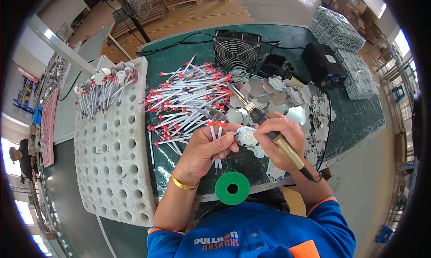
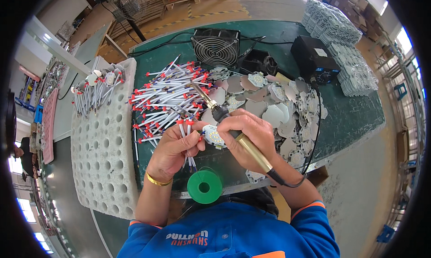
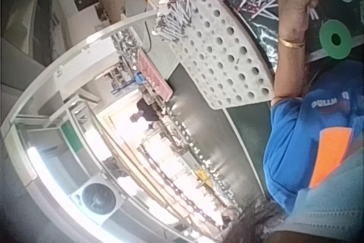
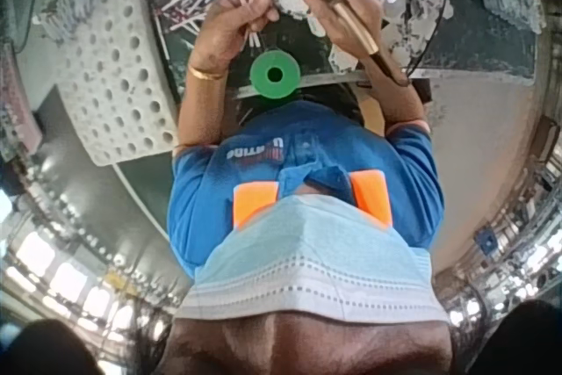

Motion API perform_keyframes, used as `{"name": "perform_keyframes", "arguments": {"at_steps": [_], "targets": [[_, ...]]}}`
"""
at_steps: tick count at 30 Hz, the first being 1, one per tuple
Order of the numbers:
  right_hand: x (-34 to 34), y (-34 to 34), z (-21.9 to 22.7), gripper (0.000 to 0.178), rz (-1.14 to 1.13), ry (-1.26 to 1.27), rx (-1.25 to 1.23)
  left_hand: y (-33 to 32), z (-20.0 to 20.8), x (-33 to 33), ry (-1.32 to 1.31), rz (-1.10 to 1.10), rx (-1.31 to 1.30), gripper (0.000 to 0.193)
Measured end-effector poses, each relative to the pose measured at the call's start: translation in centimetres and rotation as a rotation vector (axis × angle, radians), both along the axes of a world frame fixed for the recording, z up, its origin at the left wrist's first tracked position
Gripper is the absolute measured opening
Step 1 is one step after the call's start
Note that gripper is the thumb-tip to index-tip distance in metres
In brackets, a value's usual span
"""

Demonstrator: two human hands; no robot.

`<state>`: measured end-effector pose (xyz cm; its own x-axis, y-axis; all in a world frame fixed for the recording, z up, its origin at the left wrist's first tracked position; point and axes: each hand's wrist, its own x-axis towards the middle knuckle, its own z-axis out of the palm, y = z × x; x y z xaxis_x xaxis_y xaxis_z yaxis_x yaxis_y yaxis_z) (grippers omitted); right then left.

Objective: The person solders wires onto small LED circuit boards with a soldering iron and solder wire.

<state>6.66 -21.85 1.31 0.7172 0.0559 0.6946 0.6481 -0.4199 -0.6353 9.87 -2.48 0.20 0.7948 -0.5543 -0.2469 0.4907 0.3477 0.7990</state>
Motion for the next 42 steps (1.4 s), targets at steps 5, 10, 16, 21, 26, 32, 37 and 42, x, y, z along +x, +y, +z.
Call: {"name": "perform_keyframes", "arguments": {"at_steps": [5, 10, 16, 21, 26, 32, 37, 42], "targets": [[-0.5, -0.3, 0.2, 0.017, 0.183, 0.126, 0.106, 0.8, -1.5, 0.4, -0.102, -0.150, -0.010, 0.027], [-1.0, 0.2, -0.7, 0.016, 0.234, 0.158, 0.194, 0.5, -1.9, -0.1, -0.101, -0.236, -0.025, 0.029], [-1.1, -0.3, -1.1, 0.017, 0.004, 0.166, 0.063, -0.8, -2.3, -0.3, -0.101, -0.207, 0.111, 0.036], [-3.1, -3.1, -2.1, 0.025, -0.049, -0.056, -0.178, 0.7, -3.3, 0.1, -0.023, -0.031, -0.217, 0.041], [-6.6, -6.3, -2.4, 0.031, 0.050, 0.042, -0.605, 2.2, -3.8, 0.8, 0.013, -0.006, -0.372, 0.050], [-9.5, -6.9, -3.4, 0.028, 0.163, 0.077, -0.814, 3.3, -3.5, 0.5, -0.030, 0.059, -0.344, 0.052], [-8.2, -6.4, -3.0, 0.030, 0.203, 0.200, -0.833, 2.5, -1.6, 0.9, -0.192, 0.356, 0.245, 0.022], [-6.6, -5.4, -3.6, 0.035, 0.216, 0.140, -0.730, 1.5, -2.3, 2.0, -0.338, 0.401, 0.511, 0.017]]}}
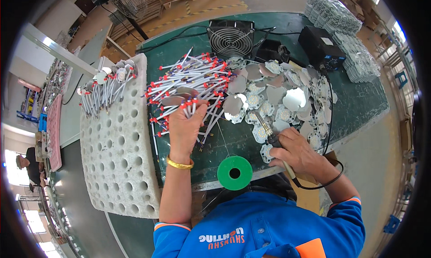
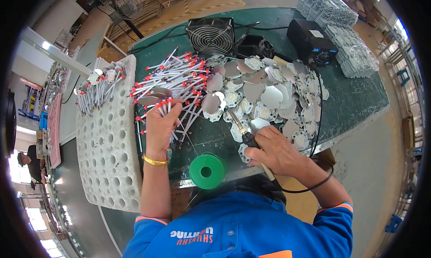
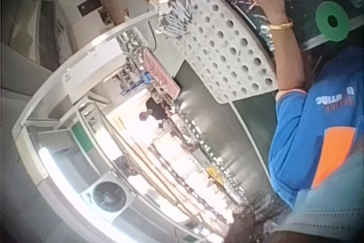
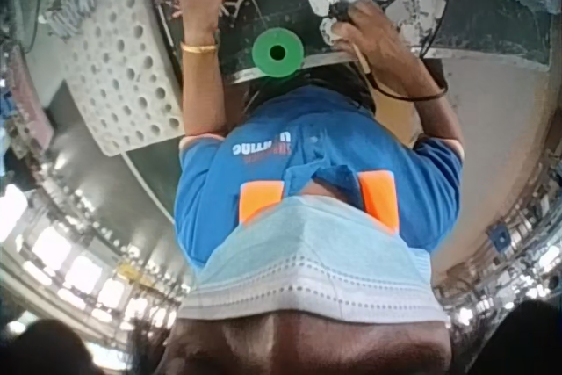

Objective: The person solders wires onto small LED circuit boards with a soldering iron and solder wire.

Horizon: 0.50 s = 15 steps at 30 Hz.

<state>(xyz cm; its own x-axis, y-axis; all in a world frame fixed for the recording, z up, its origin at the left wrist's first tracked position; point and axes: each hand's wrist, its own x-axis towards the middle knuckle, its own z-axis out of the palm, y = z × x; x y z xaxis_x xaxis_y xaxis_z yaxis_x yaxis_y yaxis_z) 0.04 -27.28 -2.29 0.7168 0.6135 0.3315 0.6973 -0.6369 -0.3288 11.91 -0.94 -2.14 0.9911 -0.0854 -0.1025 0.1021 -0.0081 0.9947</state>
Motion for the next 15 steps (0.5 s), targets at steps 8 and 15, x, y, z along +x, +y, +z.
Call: {"name": "perform_keyframes", "arguments": {"at_steps": [8, 15], "targets": [[1.2, 1.7, -0.6, 0.040, -0.023, -0.017, 0.110, -3.7, -0.7, 1.5, -0.577, 0.044, 0.812, 0.022], [0.8, 2.4, -1.4, 0.035, -0.077, 0.049, 0.197, -4.8, -2.4, 0.9, -0.516, 0.065, 0.852, 0.031]]}}
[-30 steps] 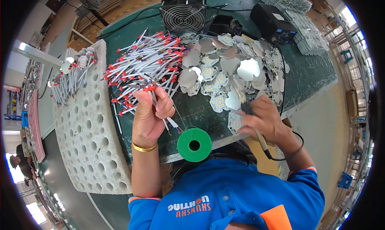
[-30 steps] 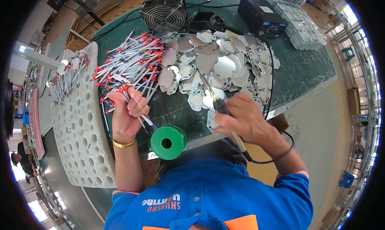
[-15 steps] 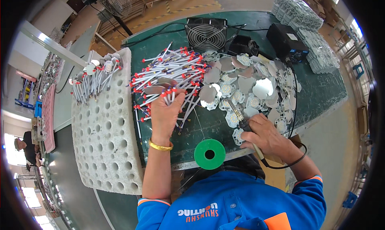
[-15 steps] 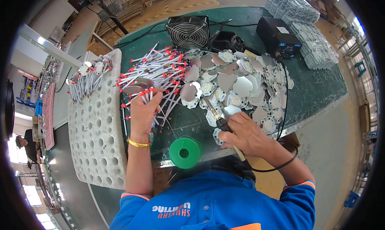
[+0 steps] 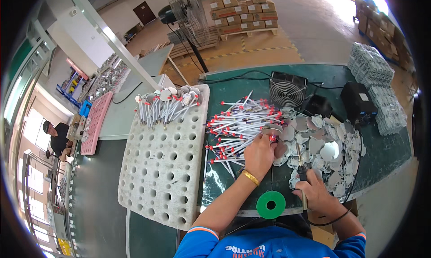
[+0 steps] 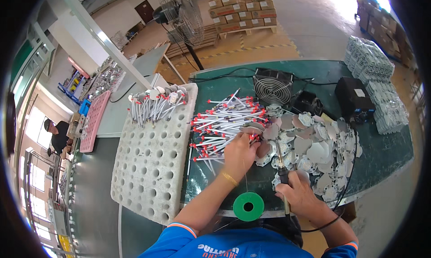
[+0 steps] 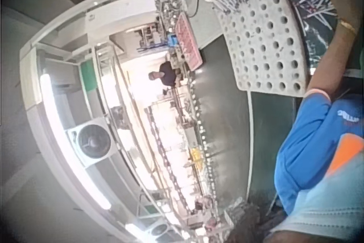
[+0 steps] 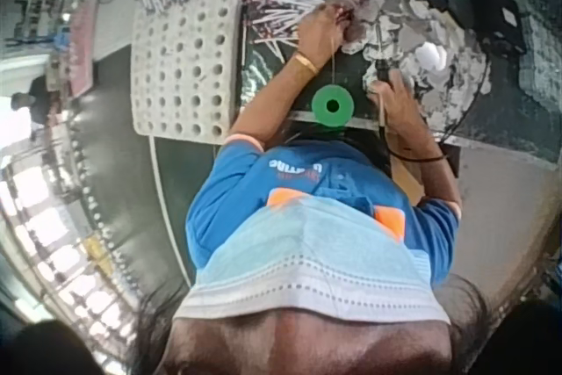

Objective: The person solders wires onto small LED circuit boards with a soldering iron and solder wire.

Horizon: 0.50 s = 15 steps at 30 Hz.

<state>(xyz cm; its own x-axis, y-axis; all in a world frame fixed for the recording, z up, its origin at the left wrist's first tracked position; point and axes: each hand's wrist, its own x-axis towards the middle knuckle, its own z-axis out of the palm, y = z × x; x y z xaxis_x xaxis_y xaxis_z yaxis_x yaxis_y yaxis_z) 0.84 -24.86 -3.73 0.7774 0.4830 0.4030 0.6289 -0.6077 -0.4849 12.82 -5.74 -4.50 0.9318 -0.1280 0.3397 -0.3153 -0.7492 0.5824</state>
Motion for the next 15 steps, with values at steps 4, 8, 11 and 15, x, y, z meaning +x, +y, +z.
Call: {"name": "perform_keyframes", "arguments": {"at_steps": [4, 8, 11, 15], "targets": [[0.8, 0.4, 0.2, 0.035, -0.022, -0.125, 0.051, 1.1, 0.6, 0.2, -0.029, -0.024, -0.022, 0.030], [1.7, 0.8, 1.7, 0.035, -0.056, -0.108, 0.237, 1.3, 0.5, 0.6, 0.241, -0.293, -0.751, 0.021], [3.8, 1.3, 2.3, 0.035, -0.073, -0.264, 0.227, 1.7, 2.8, 0.1, 0.628, -0.323, -1.125, 0.016], [5.6, 3.1, 3.3, 0.035, -0.113, -0.331, 0.335, 1.9, 1.9, -0.1, 0.739, -0.454, -1.313, 0.022]]}}
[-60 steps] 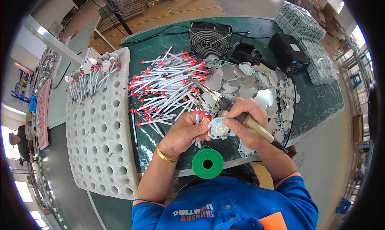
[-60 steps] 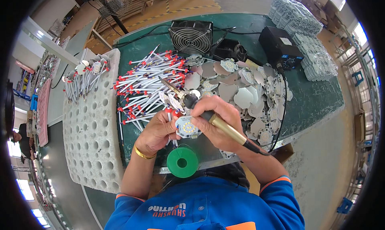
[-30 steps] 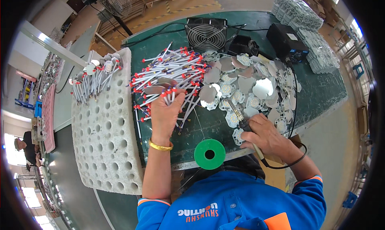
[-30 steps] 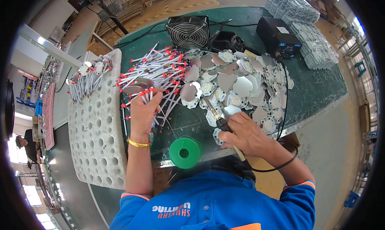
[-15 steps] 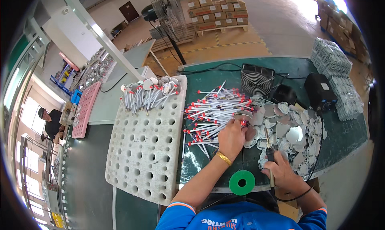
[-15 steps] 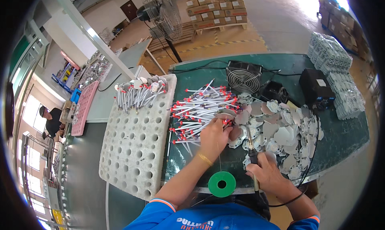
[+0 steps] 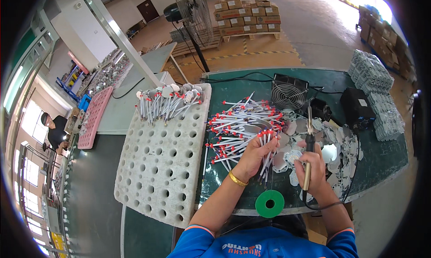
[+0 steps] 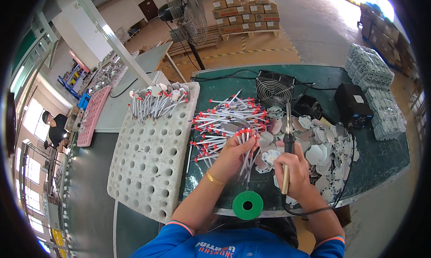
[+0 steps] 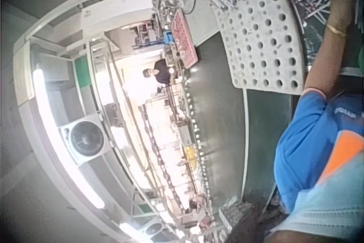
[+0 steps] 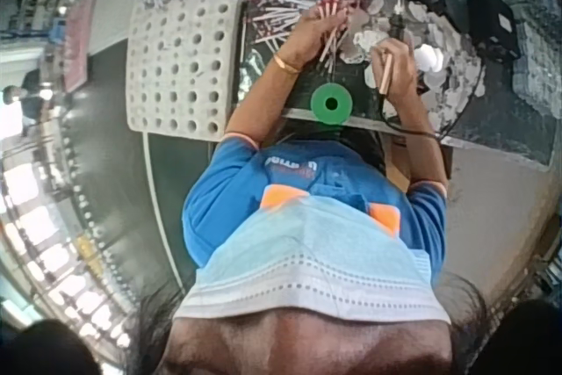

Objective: The person solders wires onto small LED circuit boards with a soldering iron and solder wire.

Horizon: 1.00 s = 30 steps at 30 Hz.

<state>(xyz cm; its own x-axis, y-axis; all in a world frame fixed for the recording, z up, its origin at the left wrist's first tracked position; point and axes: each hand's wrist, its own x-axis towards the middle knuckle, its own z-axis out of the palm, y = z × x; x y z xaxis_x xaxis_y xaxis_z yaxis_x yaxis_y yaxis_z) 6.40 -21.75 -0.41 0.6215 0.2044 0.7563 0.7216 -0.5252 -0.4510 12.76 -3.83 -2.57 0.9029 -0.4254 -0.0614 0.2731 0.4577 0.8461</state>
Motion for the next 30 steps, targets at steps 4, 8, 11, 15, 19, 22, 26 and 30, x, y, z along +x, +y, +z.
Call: {"name": "perform_keyframes", "arguments": {"at_steps": [4, 8, 11, 15, 19, 22, 26, 30], "targets": [[1.6, 0.9, 1.2, 0.036, -0.051, 0.013, -0.010, -0.4, 0.0, -0.5, -0.097, 0.035, 0.058, 0.022], [2.3, 1.0, 1.6, 0.034, -0.005, 0.137, 0.086, -0.2, 0.2, -0.7, -0.082, 0.093, 0.116, 0.022], [2.7, 0.5, 0.9, 0.034, -0.036, 0.152, 0.089, -0.5, 0.1, -0.6, -0.112, 0.087, 0.124, 0.023], [2.8, 0.3, -0.4, 0.033, -0.126, 0.088, 0.199, -0.9, -0.4, -1.0, -0.126, 0.087, 0.182, 0.024], [2.6, 0.3, -0.5, 0.030, -0.167, 0.176, 0.345, -1.4, -0.5, -1.7, -0.110, 0.069, 0.199, 0.027], [2.6, 0.2, -0.8, 0.029, -0.154, 0.192, 0.354, -1.6, -0.2, -2.0, -0.100, 0.059, 0.223, 0.026], [2.3, 0.4, -0.2, 0.027, -0.142, 0.246, 0.355, -1.4, -0.4, -2.0, -0.093, 0.039, 0.228, 0.026], [2.4, -0.6, -0.1, 0.026, -0.096, 0.257, 0.260, -1.5, -0.6, -1.8, -0.124, 0.078, 0.255, 0.026]]}}
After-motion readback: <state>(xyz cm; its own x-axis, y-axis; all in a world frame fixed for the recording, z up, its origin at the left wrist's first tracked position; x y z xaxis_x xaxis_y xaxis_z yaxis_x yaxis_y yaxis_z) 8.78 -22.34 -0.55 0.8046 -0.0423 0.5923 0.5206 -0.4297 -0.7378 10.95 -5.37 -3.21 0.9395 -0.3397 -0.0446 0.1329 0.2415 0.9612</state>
